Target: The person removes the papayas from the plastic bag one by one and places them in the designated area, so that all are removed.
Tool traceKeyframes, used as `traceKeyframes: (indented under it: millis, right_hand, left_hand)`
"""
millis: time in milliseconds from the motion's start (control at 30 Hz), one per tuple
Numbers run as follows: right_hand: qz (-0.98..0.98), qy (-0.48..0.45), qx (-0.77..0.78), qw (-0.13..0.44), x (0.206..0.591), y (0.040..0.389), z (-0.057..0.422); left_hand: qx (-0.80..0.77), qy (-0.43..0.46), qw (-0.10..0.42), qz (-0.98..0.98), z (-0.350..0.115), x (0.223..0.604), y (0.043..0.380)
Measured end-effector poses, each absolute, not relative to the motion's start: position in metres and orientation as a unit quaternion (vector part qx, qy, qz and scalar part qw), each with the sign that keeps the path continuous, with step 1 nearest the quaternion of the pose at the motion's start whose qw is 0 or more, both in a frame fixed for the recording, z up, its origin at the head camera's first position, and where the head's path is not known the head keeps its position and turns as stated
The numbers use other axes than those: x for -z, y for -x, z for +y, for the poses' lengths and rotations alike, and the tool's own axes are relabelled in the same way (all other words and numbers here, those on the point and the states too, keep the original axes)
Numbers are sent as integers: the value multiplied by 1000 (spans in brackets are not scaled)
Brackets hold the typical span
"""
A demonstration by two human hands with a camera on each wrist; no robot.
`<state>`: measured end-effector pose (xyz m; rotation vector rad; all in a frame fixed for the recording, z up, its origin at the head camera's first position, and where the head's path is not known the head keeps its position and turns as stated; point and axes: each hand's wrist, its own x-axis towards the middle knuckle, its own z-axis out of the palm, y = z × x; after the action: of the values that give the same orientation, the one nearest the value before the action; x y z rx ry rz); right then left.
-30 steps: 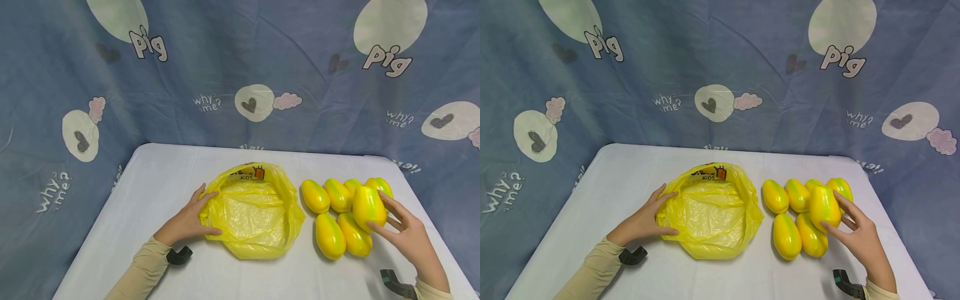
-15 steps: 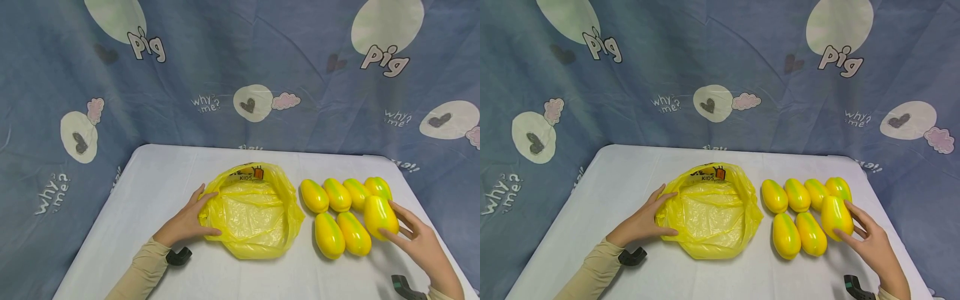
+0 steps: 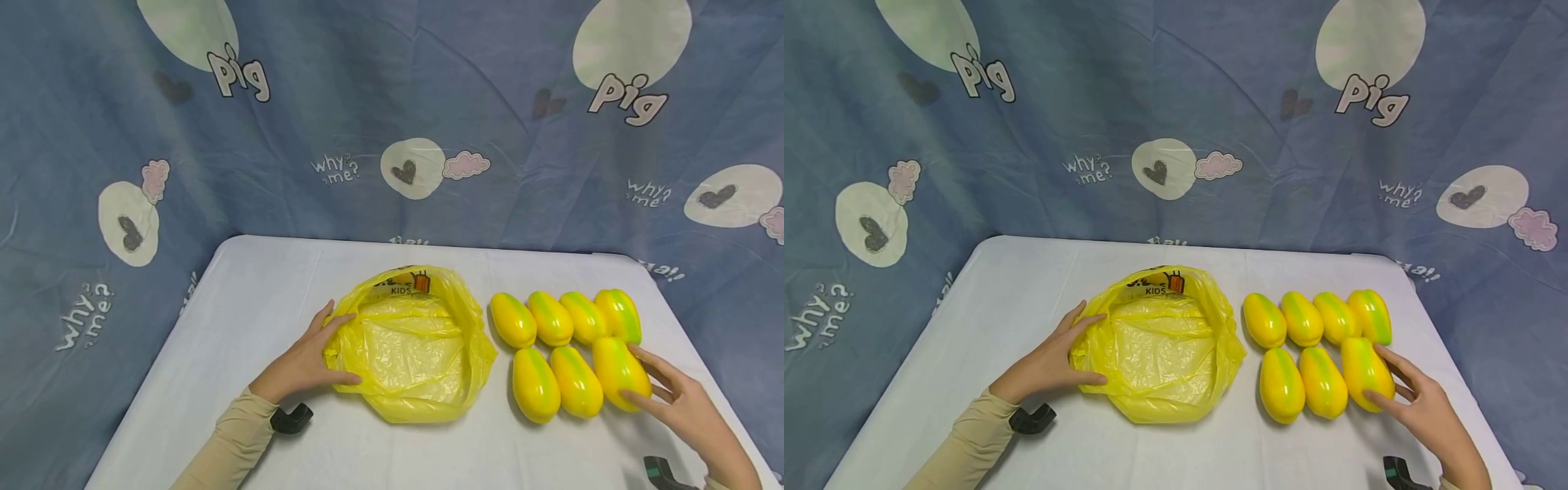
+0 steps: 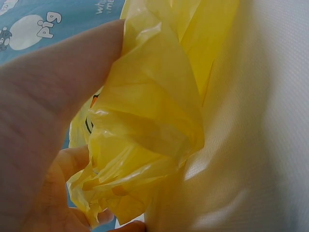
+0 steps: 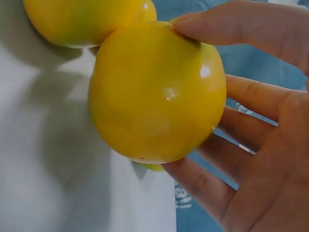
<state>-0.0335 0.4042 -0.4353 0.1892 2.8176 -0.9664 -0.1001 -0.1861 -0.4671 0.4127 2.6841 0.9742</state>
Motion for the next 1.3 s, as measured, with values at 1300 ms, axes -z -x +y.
traceKeyframes:
  millis: [1300]
  right_hand:
    - [929, -11, 368, -44, 454, 30, 394]
  left_hand:
    - [-334, -144, 130, 922, -186, 471, 102]
